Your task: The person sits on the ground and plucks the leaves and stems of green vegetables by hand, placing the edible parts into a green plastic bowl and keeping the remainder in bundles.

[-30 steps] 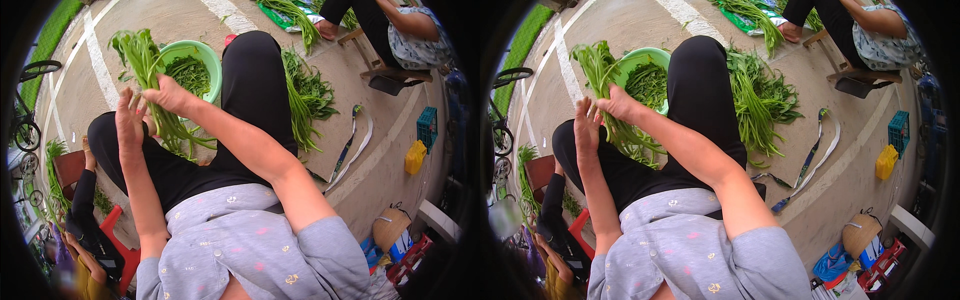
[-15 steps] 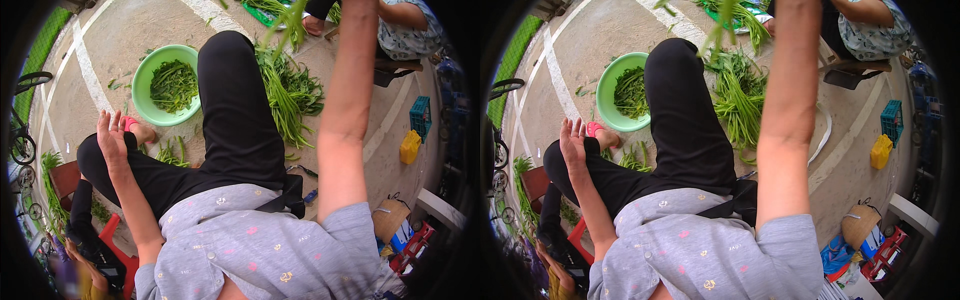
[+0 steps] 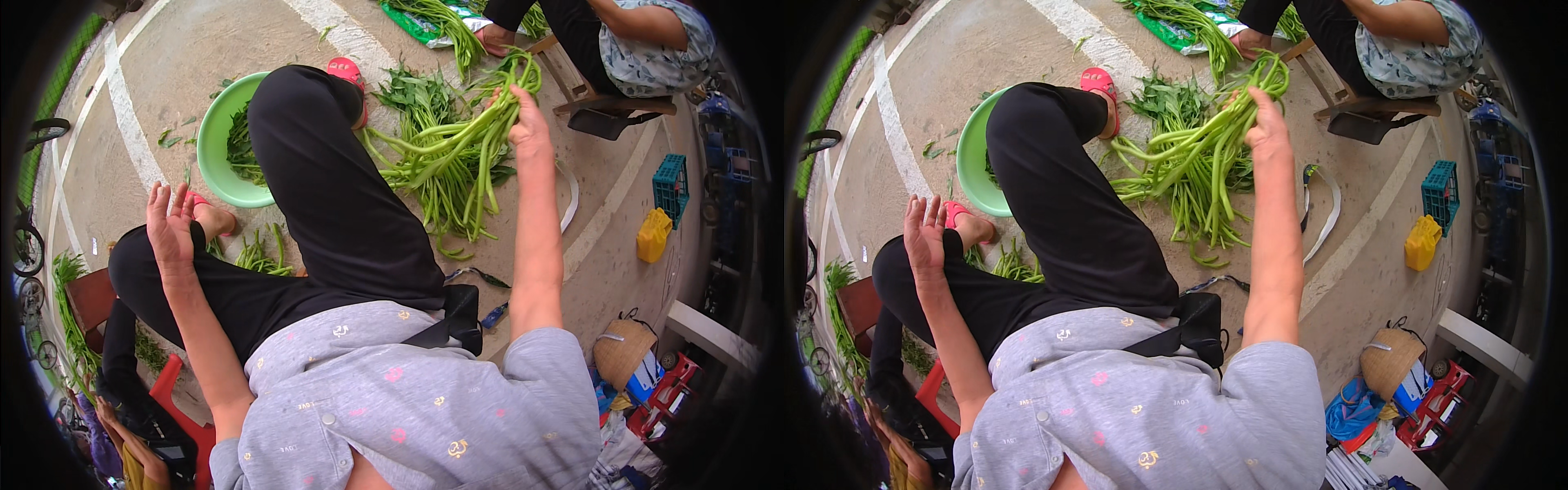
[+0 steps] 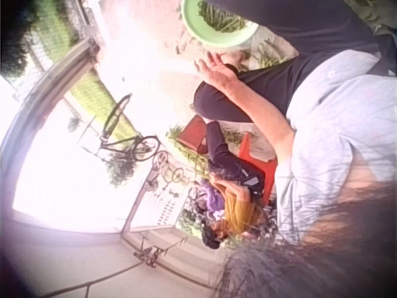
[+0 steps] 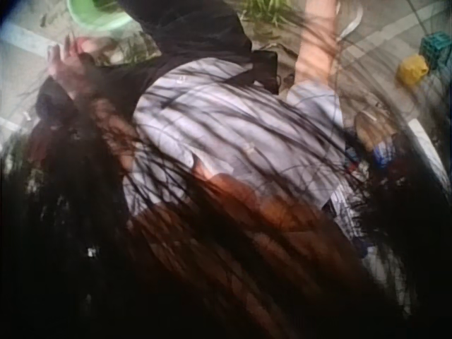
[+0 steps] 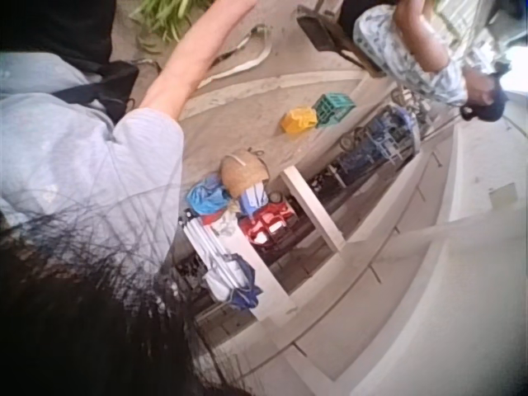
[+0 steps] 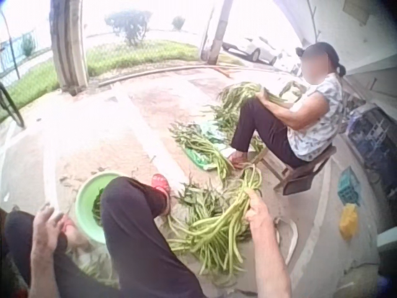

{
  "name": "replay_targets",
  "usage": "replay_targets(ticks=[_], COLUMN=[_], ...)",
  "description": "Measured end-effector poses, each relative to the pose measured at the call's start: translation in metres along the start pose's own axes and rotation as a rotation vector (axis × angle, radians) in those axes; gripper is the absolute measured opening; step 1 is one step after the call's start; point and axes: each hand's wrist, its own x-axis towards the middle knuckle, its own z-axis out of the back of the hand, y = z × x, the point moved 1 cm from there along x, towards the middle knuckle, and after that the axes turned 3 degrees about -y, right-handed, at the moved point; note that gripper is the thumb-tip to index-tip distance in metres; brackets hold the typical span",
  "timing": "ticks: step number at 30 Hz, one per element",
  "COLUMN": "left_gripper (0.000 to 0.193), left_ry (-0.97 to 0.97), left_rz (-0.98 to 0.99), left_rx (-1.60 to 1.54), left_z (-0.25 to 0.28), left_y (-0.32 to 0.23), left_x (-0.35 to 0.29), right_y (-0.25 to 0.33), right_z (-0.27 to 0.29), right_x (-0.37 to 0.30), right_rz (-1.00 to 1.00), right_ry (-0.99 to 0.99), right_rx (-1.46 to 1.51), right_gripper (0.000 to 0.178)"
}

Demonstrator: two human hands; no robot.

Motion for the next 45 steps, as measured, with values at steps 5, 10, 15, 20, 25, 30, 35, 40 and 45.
replay_targets(ticks=[5, 10, 15, 20, 25, 30, 35, 40, 45], left_gripper=[0.047, 0.047, 0.046, 0.045, 0.044, 0.046, 0.047, 0.049, 0.05], left_ry=[0.014, 0.015, 0.028, 0.039, 0.036, 0.044, 0.045, 0.086, 0.03], left_rz=[-0.007, 0.0, 0.009, 0.005, 0.015, 0.035, 0.02, 0.034, 0.013], left_rx=[-0.004, -0.023, 0.002, 0.017, 0.018, 0.031, 0.016, -0.005, 0.036], left_z=[0.002, 0.002, 0.0, -0.001, -0.003, -0.003, 0.003, -0.001, 0.004], left_y=[-0.001, 0.0, 0.002, 0.002, 0.003, 0.005, 0.001, 0.014, 0.007], left_x=[-0.001, -0.002, -0.002, -0.004, -0.004, -0.006, -0.008, -0.002, -0.01], right_y=[-0.054, -0.107, -0.18, -0.182, -0.187, -0.217, -0.218, -0.225, -0.2], right_z=[0.01, 0.062, 0.115, 0.108, 0.095, 0.096, 0.072, 0.144, 0.105], right_x=[-0.007, 0.016, 0.043, 0.056, 0.034, 0.037, 0.031, 0.065, 0.026], right_rz=[-0.056, -0.069, -0.214, -0.188, -0.176, -0.083, 0.024, 0.082, -0.195], right_ry=[0.108, 0.072, -0.378, -0.302, -0.432, -0.521, -0.802, -0.782, -0.406], right_rx=[0.128, 0.259, 0.367, 0.535, 0.3, 0.135, -0.179, -0.544, -0.341], right_gripper=[0.024, 0.021, 0.02, 0.023, 0.025, 0.03, 0.054, 0.05, 0.043])
